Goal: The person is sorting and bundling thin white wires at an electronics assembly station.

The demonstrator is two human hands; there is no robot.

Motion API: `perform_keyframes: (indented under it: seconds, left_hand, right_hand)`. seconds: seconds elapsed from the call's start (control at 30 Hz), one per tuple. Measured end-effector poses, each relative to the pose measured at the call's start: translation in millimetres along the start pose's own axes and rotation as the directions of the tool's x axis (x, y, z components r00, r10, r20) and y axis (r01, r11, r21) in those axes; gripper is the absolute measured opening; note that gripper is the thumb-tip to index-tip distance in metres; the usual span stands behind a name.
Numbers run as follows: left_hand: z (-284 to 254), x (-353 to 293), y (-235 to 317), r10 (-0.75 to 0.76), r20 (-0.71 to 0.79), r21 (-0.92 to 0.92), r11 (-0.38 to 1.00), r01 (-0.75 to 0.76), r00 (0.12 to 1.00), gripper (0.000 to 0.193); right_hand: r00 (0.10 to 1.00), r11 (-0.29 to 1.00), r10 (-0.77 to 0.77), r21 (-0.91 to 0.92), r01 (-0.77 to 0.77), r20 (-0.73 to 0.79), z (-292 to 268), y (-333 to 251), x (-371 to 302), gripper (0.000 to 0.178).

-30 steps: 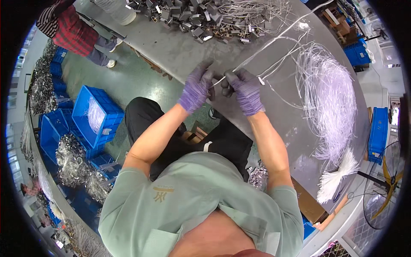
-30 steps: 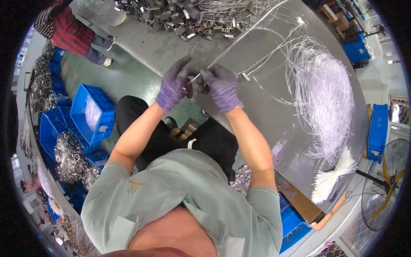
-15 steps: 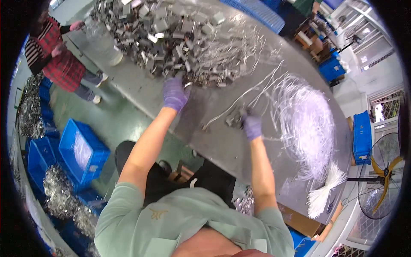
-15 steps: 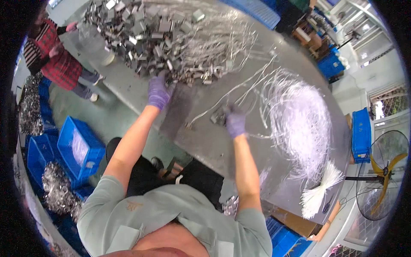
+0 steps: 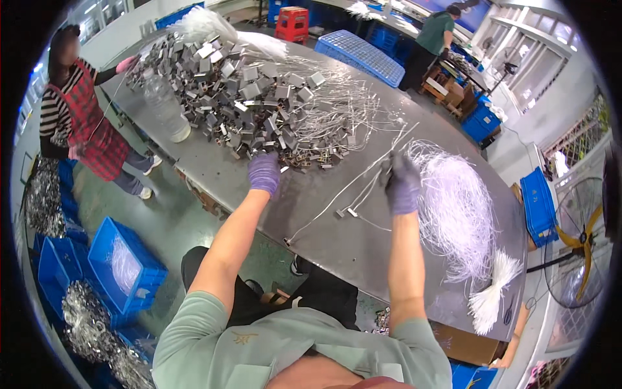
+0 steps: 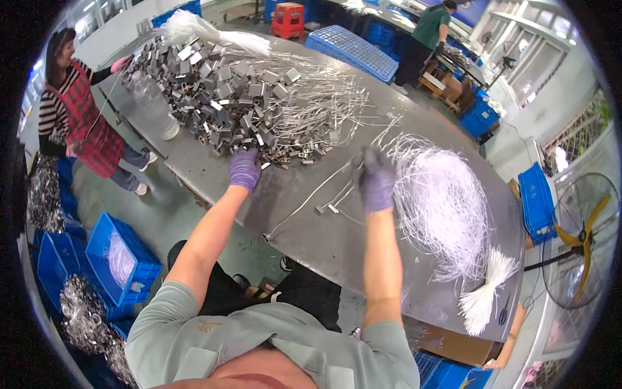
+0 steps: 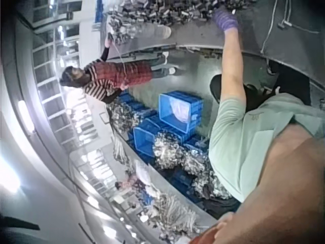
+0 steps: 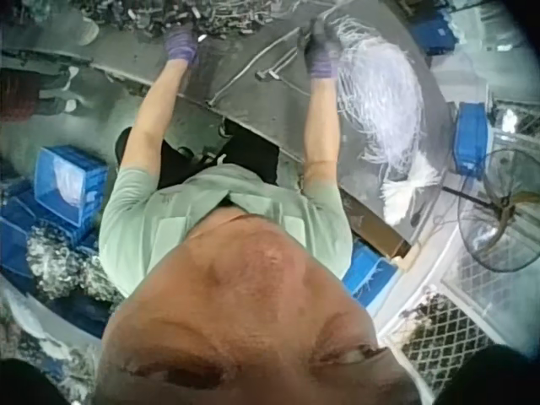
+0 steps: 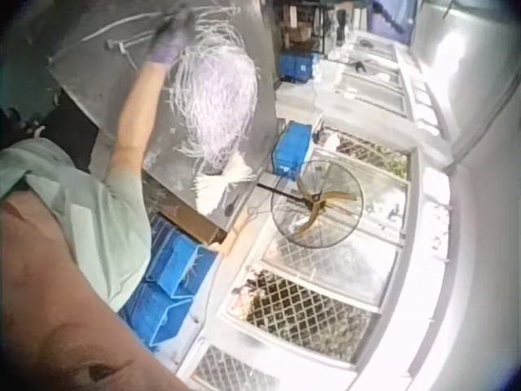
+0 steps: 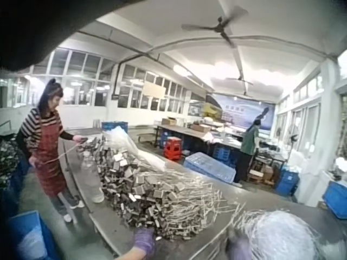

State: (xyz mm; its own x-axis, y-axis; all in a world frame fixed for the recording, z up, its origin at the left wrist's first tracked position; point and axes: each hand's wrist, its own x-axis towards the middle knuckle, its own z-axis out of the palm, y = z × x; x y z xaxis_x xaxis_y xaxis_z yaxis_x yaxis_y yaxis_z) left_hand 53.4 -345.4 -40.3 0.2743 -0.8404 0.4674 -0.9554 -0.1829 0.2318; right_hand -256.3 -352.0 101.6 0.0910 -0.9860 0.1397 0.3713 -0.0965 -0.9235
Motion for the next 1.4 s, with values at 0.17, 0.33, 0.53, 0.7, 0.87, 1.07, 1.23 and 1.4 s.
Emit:
perform_keyframes:
  seconds: [0.17,0.33,0.53,0.7,0.87,1.07,1.23,1.4]
  left_hand:
    - [-11.2,-2.4,-8.5,0.015,0.123,-0.080,0.997,-0.006,0.992,0.017]
    - [-20.7,-23.2,-24.1,-0.001,0.265,-0.365,0.925,0.101,0.964,0.036]
    - [-65.0,-66.2,-43.1,-0.239,0.449,-0.472,0.755,0.456,0.861,0.026]
    - [-126.5,-113.3,-53.4,-0.297,0.625,-0.668,0.274,0.692,0.722,0.029]
    - [-195.4,-190.9,-51.7,-0.205,0.576,-0.702,0.372,0.607,0.792,0.047]
    - [-263.9,-282.5,-63.5,-0.297,0.595,-0.564,0.508,0.651,0.747,0.033]
    - [-299.6,-348.0,-91.1,-0.264,0.558,-0.585,0.547,0.599,0.787,0.031]
    - [-309.1,-371.8,-126.7,-0.469,0.725,-0.397,0.313,0.863,0.504,0.028]
  right_hand:
    - [0.969,0.970,-0.200,0.111,0.217,-0.148,-51.3,-48.3,60.0,0.025]
    - [0.975,0.990,-0.131,-0.066,0.121,-0.179,-91.5,-48.0,84.1,0.026]
    - [0.979,0.991,-0.129,0.002,0.131,-0.160,-109.0,-41.4,92.9,0.030]
    - [0.970,0.967,0.239,-0.096,-0.235,0.040,-25.0,52.2,27.0,0.031]
    - [0.772,0.791,0.584,0.039,-0.611,0.250,73.1,172.2,-63.7,0.029]
    - [0.693,0.692,0.623,0.158,-0.705,0.363,142.3,239.0,-63.2,0.043]
    - [0.766,0.750,0.568,0.195,-0.632,0.302,169.3,239.3,-69.2,0.036]
    - [0.947,0.802,-0.023,-0.560,0.208,0.319,87.7,313.8,-16.7,0.029]
